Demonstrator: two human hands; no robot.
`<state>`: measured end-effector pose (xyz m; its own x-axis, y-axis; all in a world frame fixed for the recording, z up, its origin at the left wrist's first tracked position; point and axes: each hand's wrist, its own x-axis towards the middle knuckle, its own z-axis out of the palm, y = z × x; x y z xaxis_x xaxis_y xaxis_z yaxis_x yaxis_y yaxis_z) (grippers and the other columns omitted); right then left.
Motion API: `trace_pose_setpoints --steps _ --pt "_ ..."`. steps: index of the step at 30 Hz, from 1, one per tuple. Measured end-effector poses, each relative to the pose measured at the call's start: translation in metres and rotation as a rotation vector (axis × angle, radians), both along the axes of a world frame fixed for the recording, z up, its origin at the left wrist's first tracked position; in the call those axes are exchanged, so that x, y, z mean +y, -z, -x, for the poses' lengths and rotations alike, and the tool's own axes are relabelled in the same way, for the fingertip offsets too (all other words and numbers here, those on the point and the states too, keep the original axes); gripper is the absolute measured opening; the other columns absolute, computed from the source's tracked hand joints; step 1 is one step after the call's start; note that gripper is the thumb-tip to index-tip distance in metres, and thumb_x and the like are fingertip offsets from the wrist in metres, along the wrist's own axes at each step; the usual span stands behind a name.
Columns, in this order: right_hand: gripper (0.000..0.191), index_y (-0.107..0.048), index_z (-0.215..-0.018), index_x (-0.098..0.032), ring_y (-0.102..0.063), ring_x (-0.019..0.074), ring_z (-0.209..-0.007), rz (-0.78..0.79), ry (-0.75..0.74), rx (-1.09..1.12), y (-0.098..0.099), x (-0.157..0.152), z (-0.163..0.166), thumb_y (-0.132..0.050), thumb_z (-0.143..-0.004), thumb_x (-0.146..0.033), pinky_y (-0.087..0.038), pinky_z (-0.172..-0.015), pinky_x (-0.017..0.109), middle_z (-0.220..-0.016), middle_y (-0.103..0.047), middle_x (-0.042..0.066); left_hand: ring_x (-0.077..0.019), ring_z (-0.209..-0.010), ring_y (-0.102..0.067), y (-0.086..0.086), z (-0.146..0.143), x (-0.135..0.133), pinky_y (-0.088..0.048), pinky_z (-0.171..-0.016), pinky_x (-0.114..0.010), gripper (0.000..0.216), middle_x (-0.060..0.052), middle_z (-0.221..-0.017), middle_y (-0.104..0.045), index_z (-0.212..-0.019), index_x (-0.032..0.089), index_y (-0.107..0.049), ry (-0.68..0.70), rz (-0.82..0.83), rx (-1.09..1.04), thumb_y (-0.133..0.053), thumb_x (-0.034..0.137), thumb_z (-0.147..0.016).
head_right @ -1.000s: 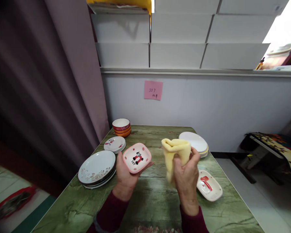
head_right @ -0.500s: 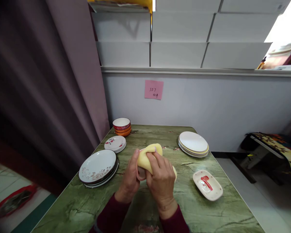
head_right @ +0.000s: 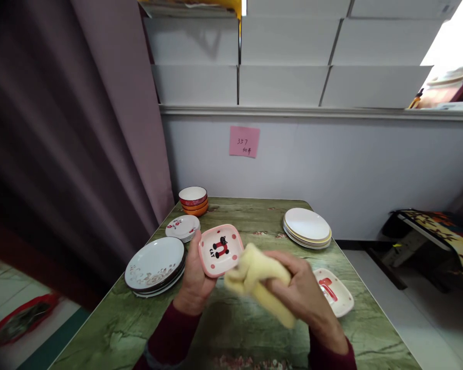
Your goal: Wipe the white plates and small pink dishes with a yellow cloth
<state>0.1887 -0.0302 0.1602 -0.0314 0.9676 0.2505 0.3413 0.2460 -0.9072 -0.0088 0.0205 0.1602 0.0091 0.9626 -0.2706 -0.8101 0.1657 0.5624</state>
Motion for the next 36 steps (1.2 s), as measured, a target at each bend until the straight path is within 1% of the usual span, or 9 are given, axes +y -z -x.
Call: trace_pose_setpoints --steps 3,5,8,11,14,18,26,30,36 --pt "0.048 -0.071 -0.11 -0.021 -0.065 0.021 -0.072 -0.066 0.486 0.183 0.006 0.003 -0.007 -0.076 -0.07 -0.046 -0.053 -0.059 0.028 -0.088 -0.074 0.005 -0.0231 -0.076 -0.073 -0.006 0.001 0.001 -0.06 -0.074 -0.039 0.042 -0.011 -0.086 -0.078 -0.097 0.012 -0.071 -0.041 0.054 0.031 -0.054 0.049 -0.091" --pt "0.053 -0.068 -0.115 -0.022 -0.064 0.0208 -0.075 -0.119 0.596 0.297 0.009 0.006 -0.004 -0.075 -0.072 -0.052 -0.053 -0.061 0.029 -0.094 -0.073 0.005 -0.0233 -0.075 -0.073 -0.008 -0.001 -0.002 -0.06 -0.074 -0.04 0.043 -0.011 -0.085 -0.078 -0.098 0.012 -0.072 -0.02 0.076 0.058 -0.056 0.051 -0.089" --pt "0.054 -0.064 -0.121 -0.022 -0.066 0.0233 -0.085 -0.124 0.512 0.317 0.01 0.01 0.012 -0.07 -0.078 -0.053 -0.055 -0.068 0.032 -0.106 -0.072 0.008 -0.0233 -0.074 -0.072 -0.005 -0.006 -0.008 -0.058 -0.072 -0.037 0.045 -0.011 -0.083 -0.078 -0.099 0.012 -0.072 0.089 0.04 0.097 -0.058 0.053 -0.087" --pt "0.048 -0.065 -0.117 -0.021 -0.067 0.0252 -0.092 -0.098 0.354 0.088 0.009 0.014 0.033 -0.064 -0.082 -0.054 -0.054 -0.075 0.033 -0.11 -0.072 0.01 -0.0215 -0.077 -0.07 0.002 -0.009 -0.012 -0.055 -0.07 -0.03 0.044 -0.009 -0.084 -0.076 -0.099 0.013 -0.073 0.205 -0.06 0.18 -0.062 0.053 -0.084" --pt "0.046 -0.063 -0.116 -0.021 -0.068 0.0238 -0.086 -0.029 0.219 -0.032 0.008 0.015 0.045 -0.058 -0.086 -0.056 -0.053 -0.074 0.033 -0.102 -0.073 0.008 -0.0175 -0.077 -0.066 0.006 -0.009 -0.014 -0.05 -0.069 -0.025 0.039 -0.005 -0.084 -0.073 -0.092 0.015 -0.073 0.158 -0.165 0.307 -0.066 0.052 -0.081" --pt "0.049 -0.067 -0.11 -0.021 -0.068 0.0275 -0.093 -0.045 0.282 -0.14 0.006 0.014 0.043 -0.07 -0.076 -0.056 -0.053 -0.081 0.037 -0.107 -0.072 0.01 -0.0131 -0.069 -0.059 0.0 -0.004 -0.017 -0.046 -0.062 -0.021 0.029 0.001 -0.076 -0.067 -0.082 0.018 -0.068 0.109 -0.297 0.467 -0.066 0.047 -0.082" --pt "0.06 -0.067 -0.115 -0.016 -0.071 0.0298 -0.096 0.053 0.143 0.317 0.011 0.015 0.05 -0.082 -0.067 -0.048 -0.058 -0.083 0.041 -0.112 -0.074 0.014 -0.0162 -0.069 -0.06 -0.004 -0.006 -0.022 -0.046 -0.062 -0.024 0.025 -0.003 -0.078 -0.069 -0.083 0.018 -0.071 0.144 -0.353 0.497 -0.064 0.042 -0.082" --pt "0.065 -0.066 -0.119 -0.018 -0.07 0.0316 -0.101 0.123 0.019 0.519 0.021 0.021 0.051 -0.086 -0.063 -0.044 -0.058 -0.088 0.045 -0.118 -0.072 0.014 -0.0229 -0.089 -0.063 0.005 -0.007 -0.019 -0.049 -0.08 -0.03 0.024 -0.007 -0.091 -0.07 -0.083 0.018 -0.075 0.034 -0.443 0.56 -0.063 0.039 -0.082" --pt "0.074 -0.052 -0.138 -0.026 -0.061 0.0287 -0.121 0.119 -0.251 0.417 0.014 0.013 0.035 -0.083 -0.071 -0.037 -0.051 -0.102 0.046 -0.135 -0.063 0.009 -0.026 -0.1 -0.061 0.002 0.003 -0.02 -0.047 -0.093 -0.036 0.019 -0.008 -0.101 -0.067 -0.088 0.021 -0.078 -0.142 -0.705 0.793 -0.068 0.035 -0.08"
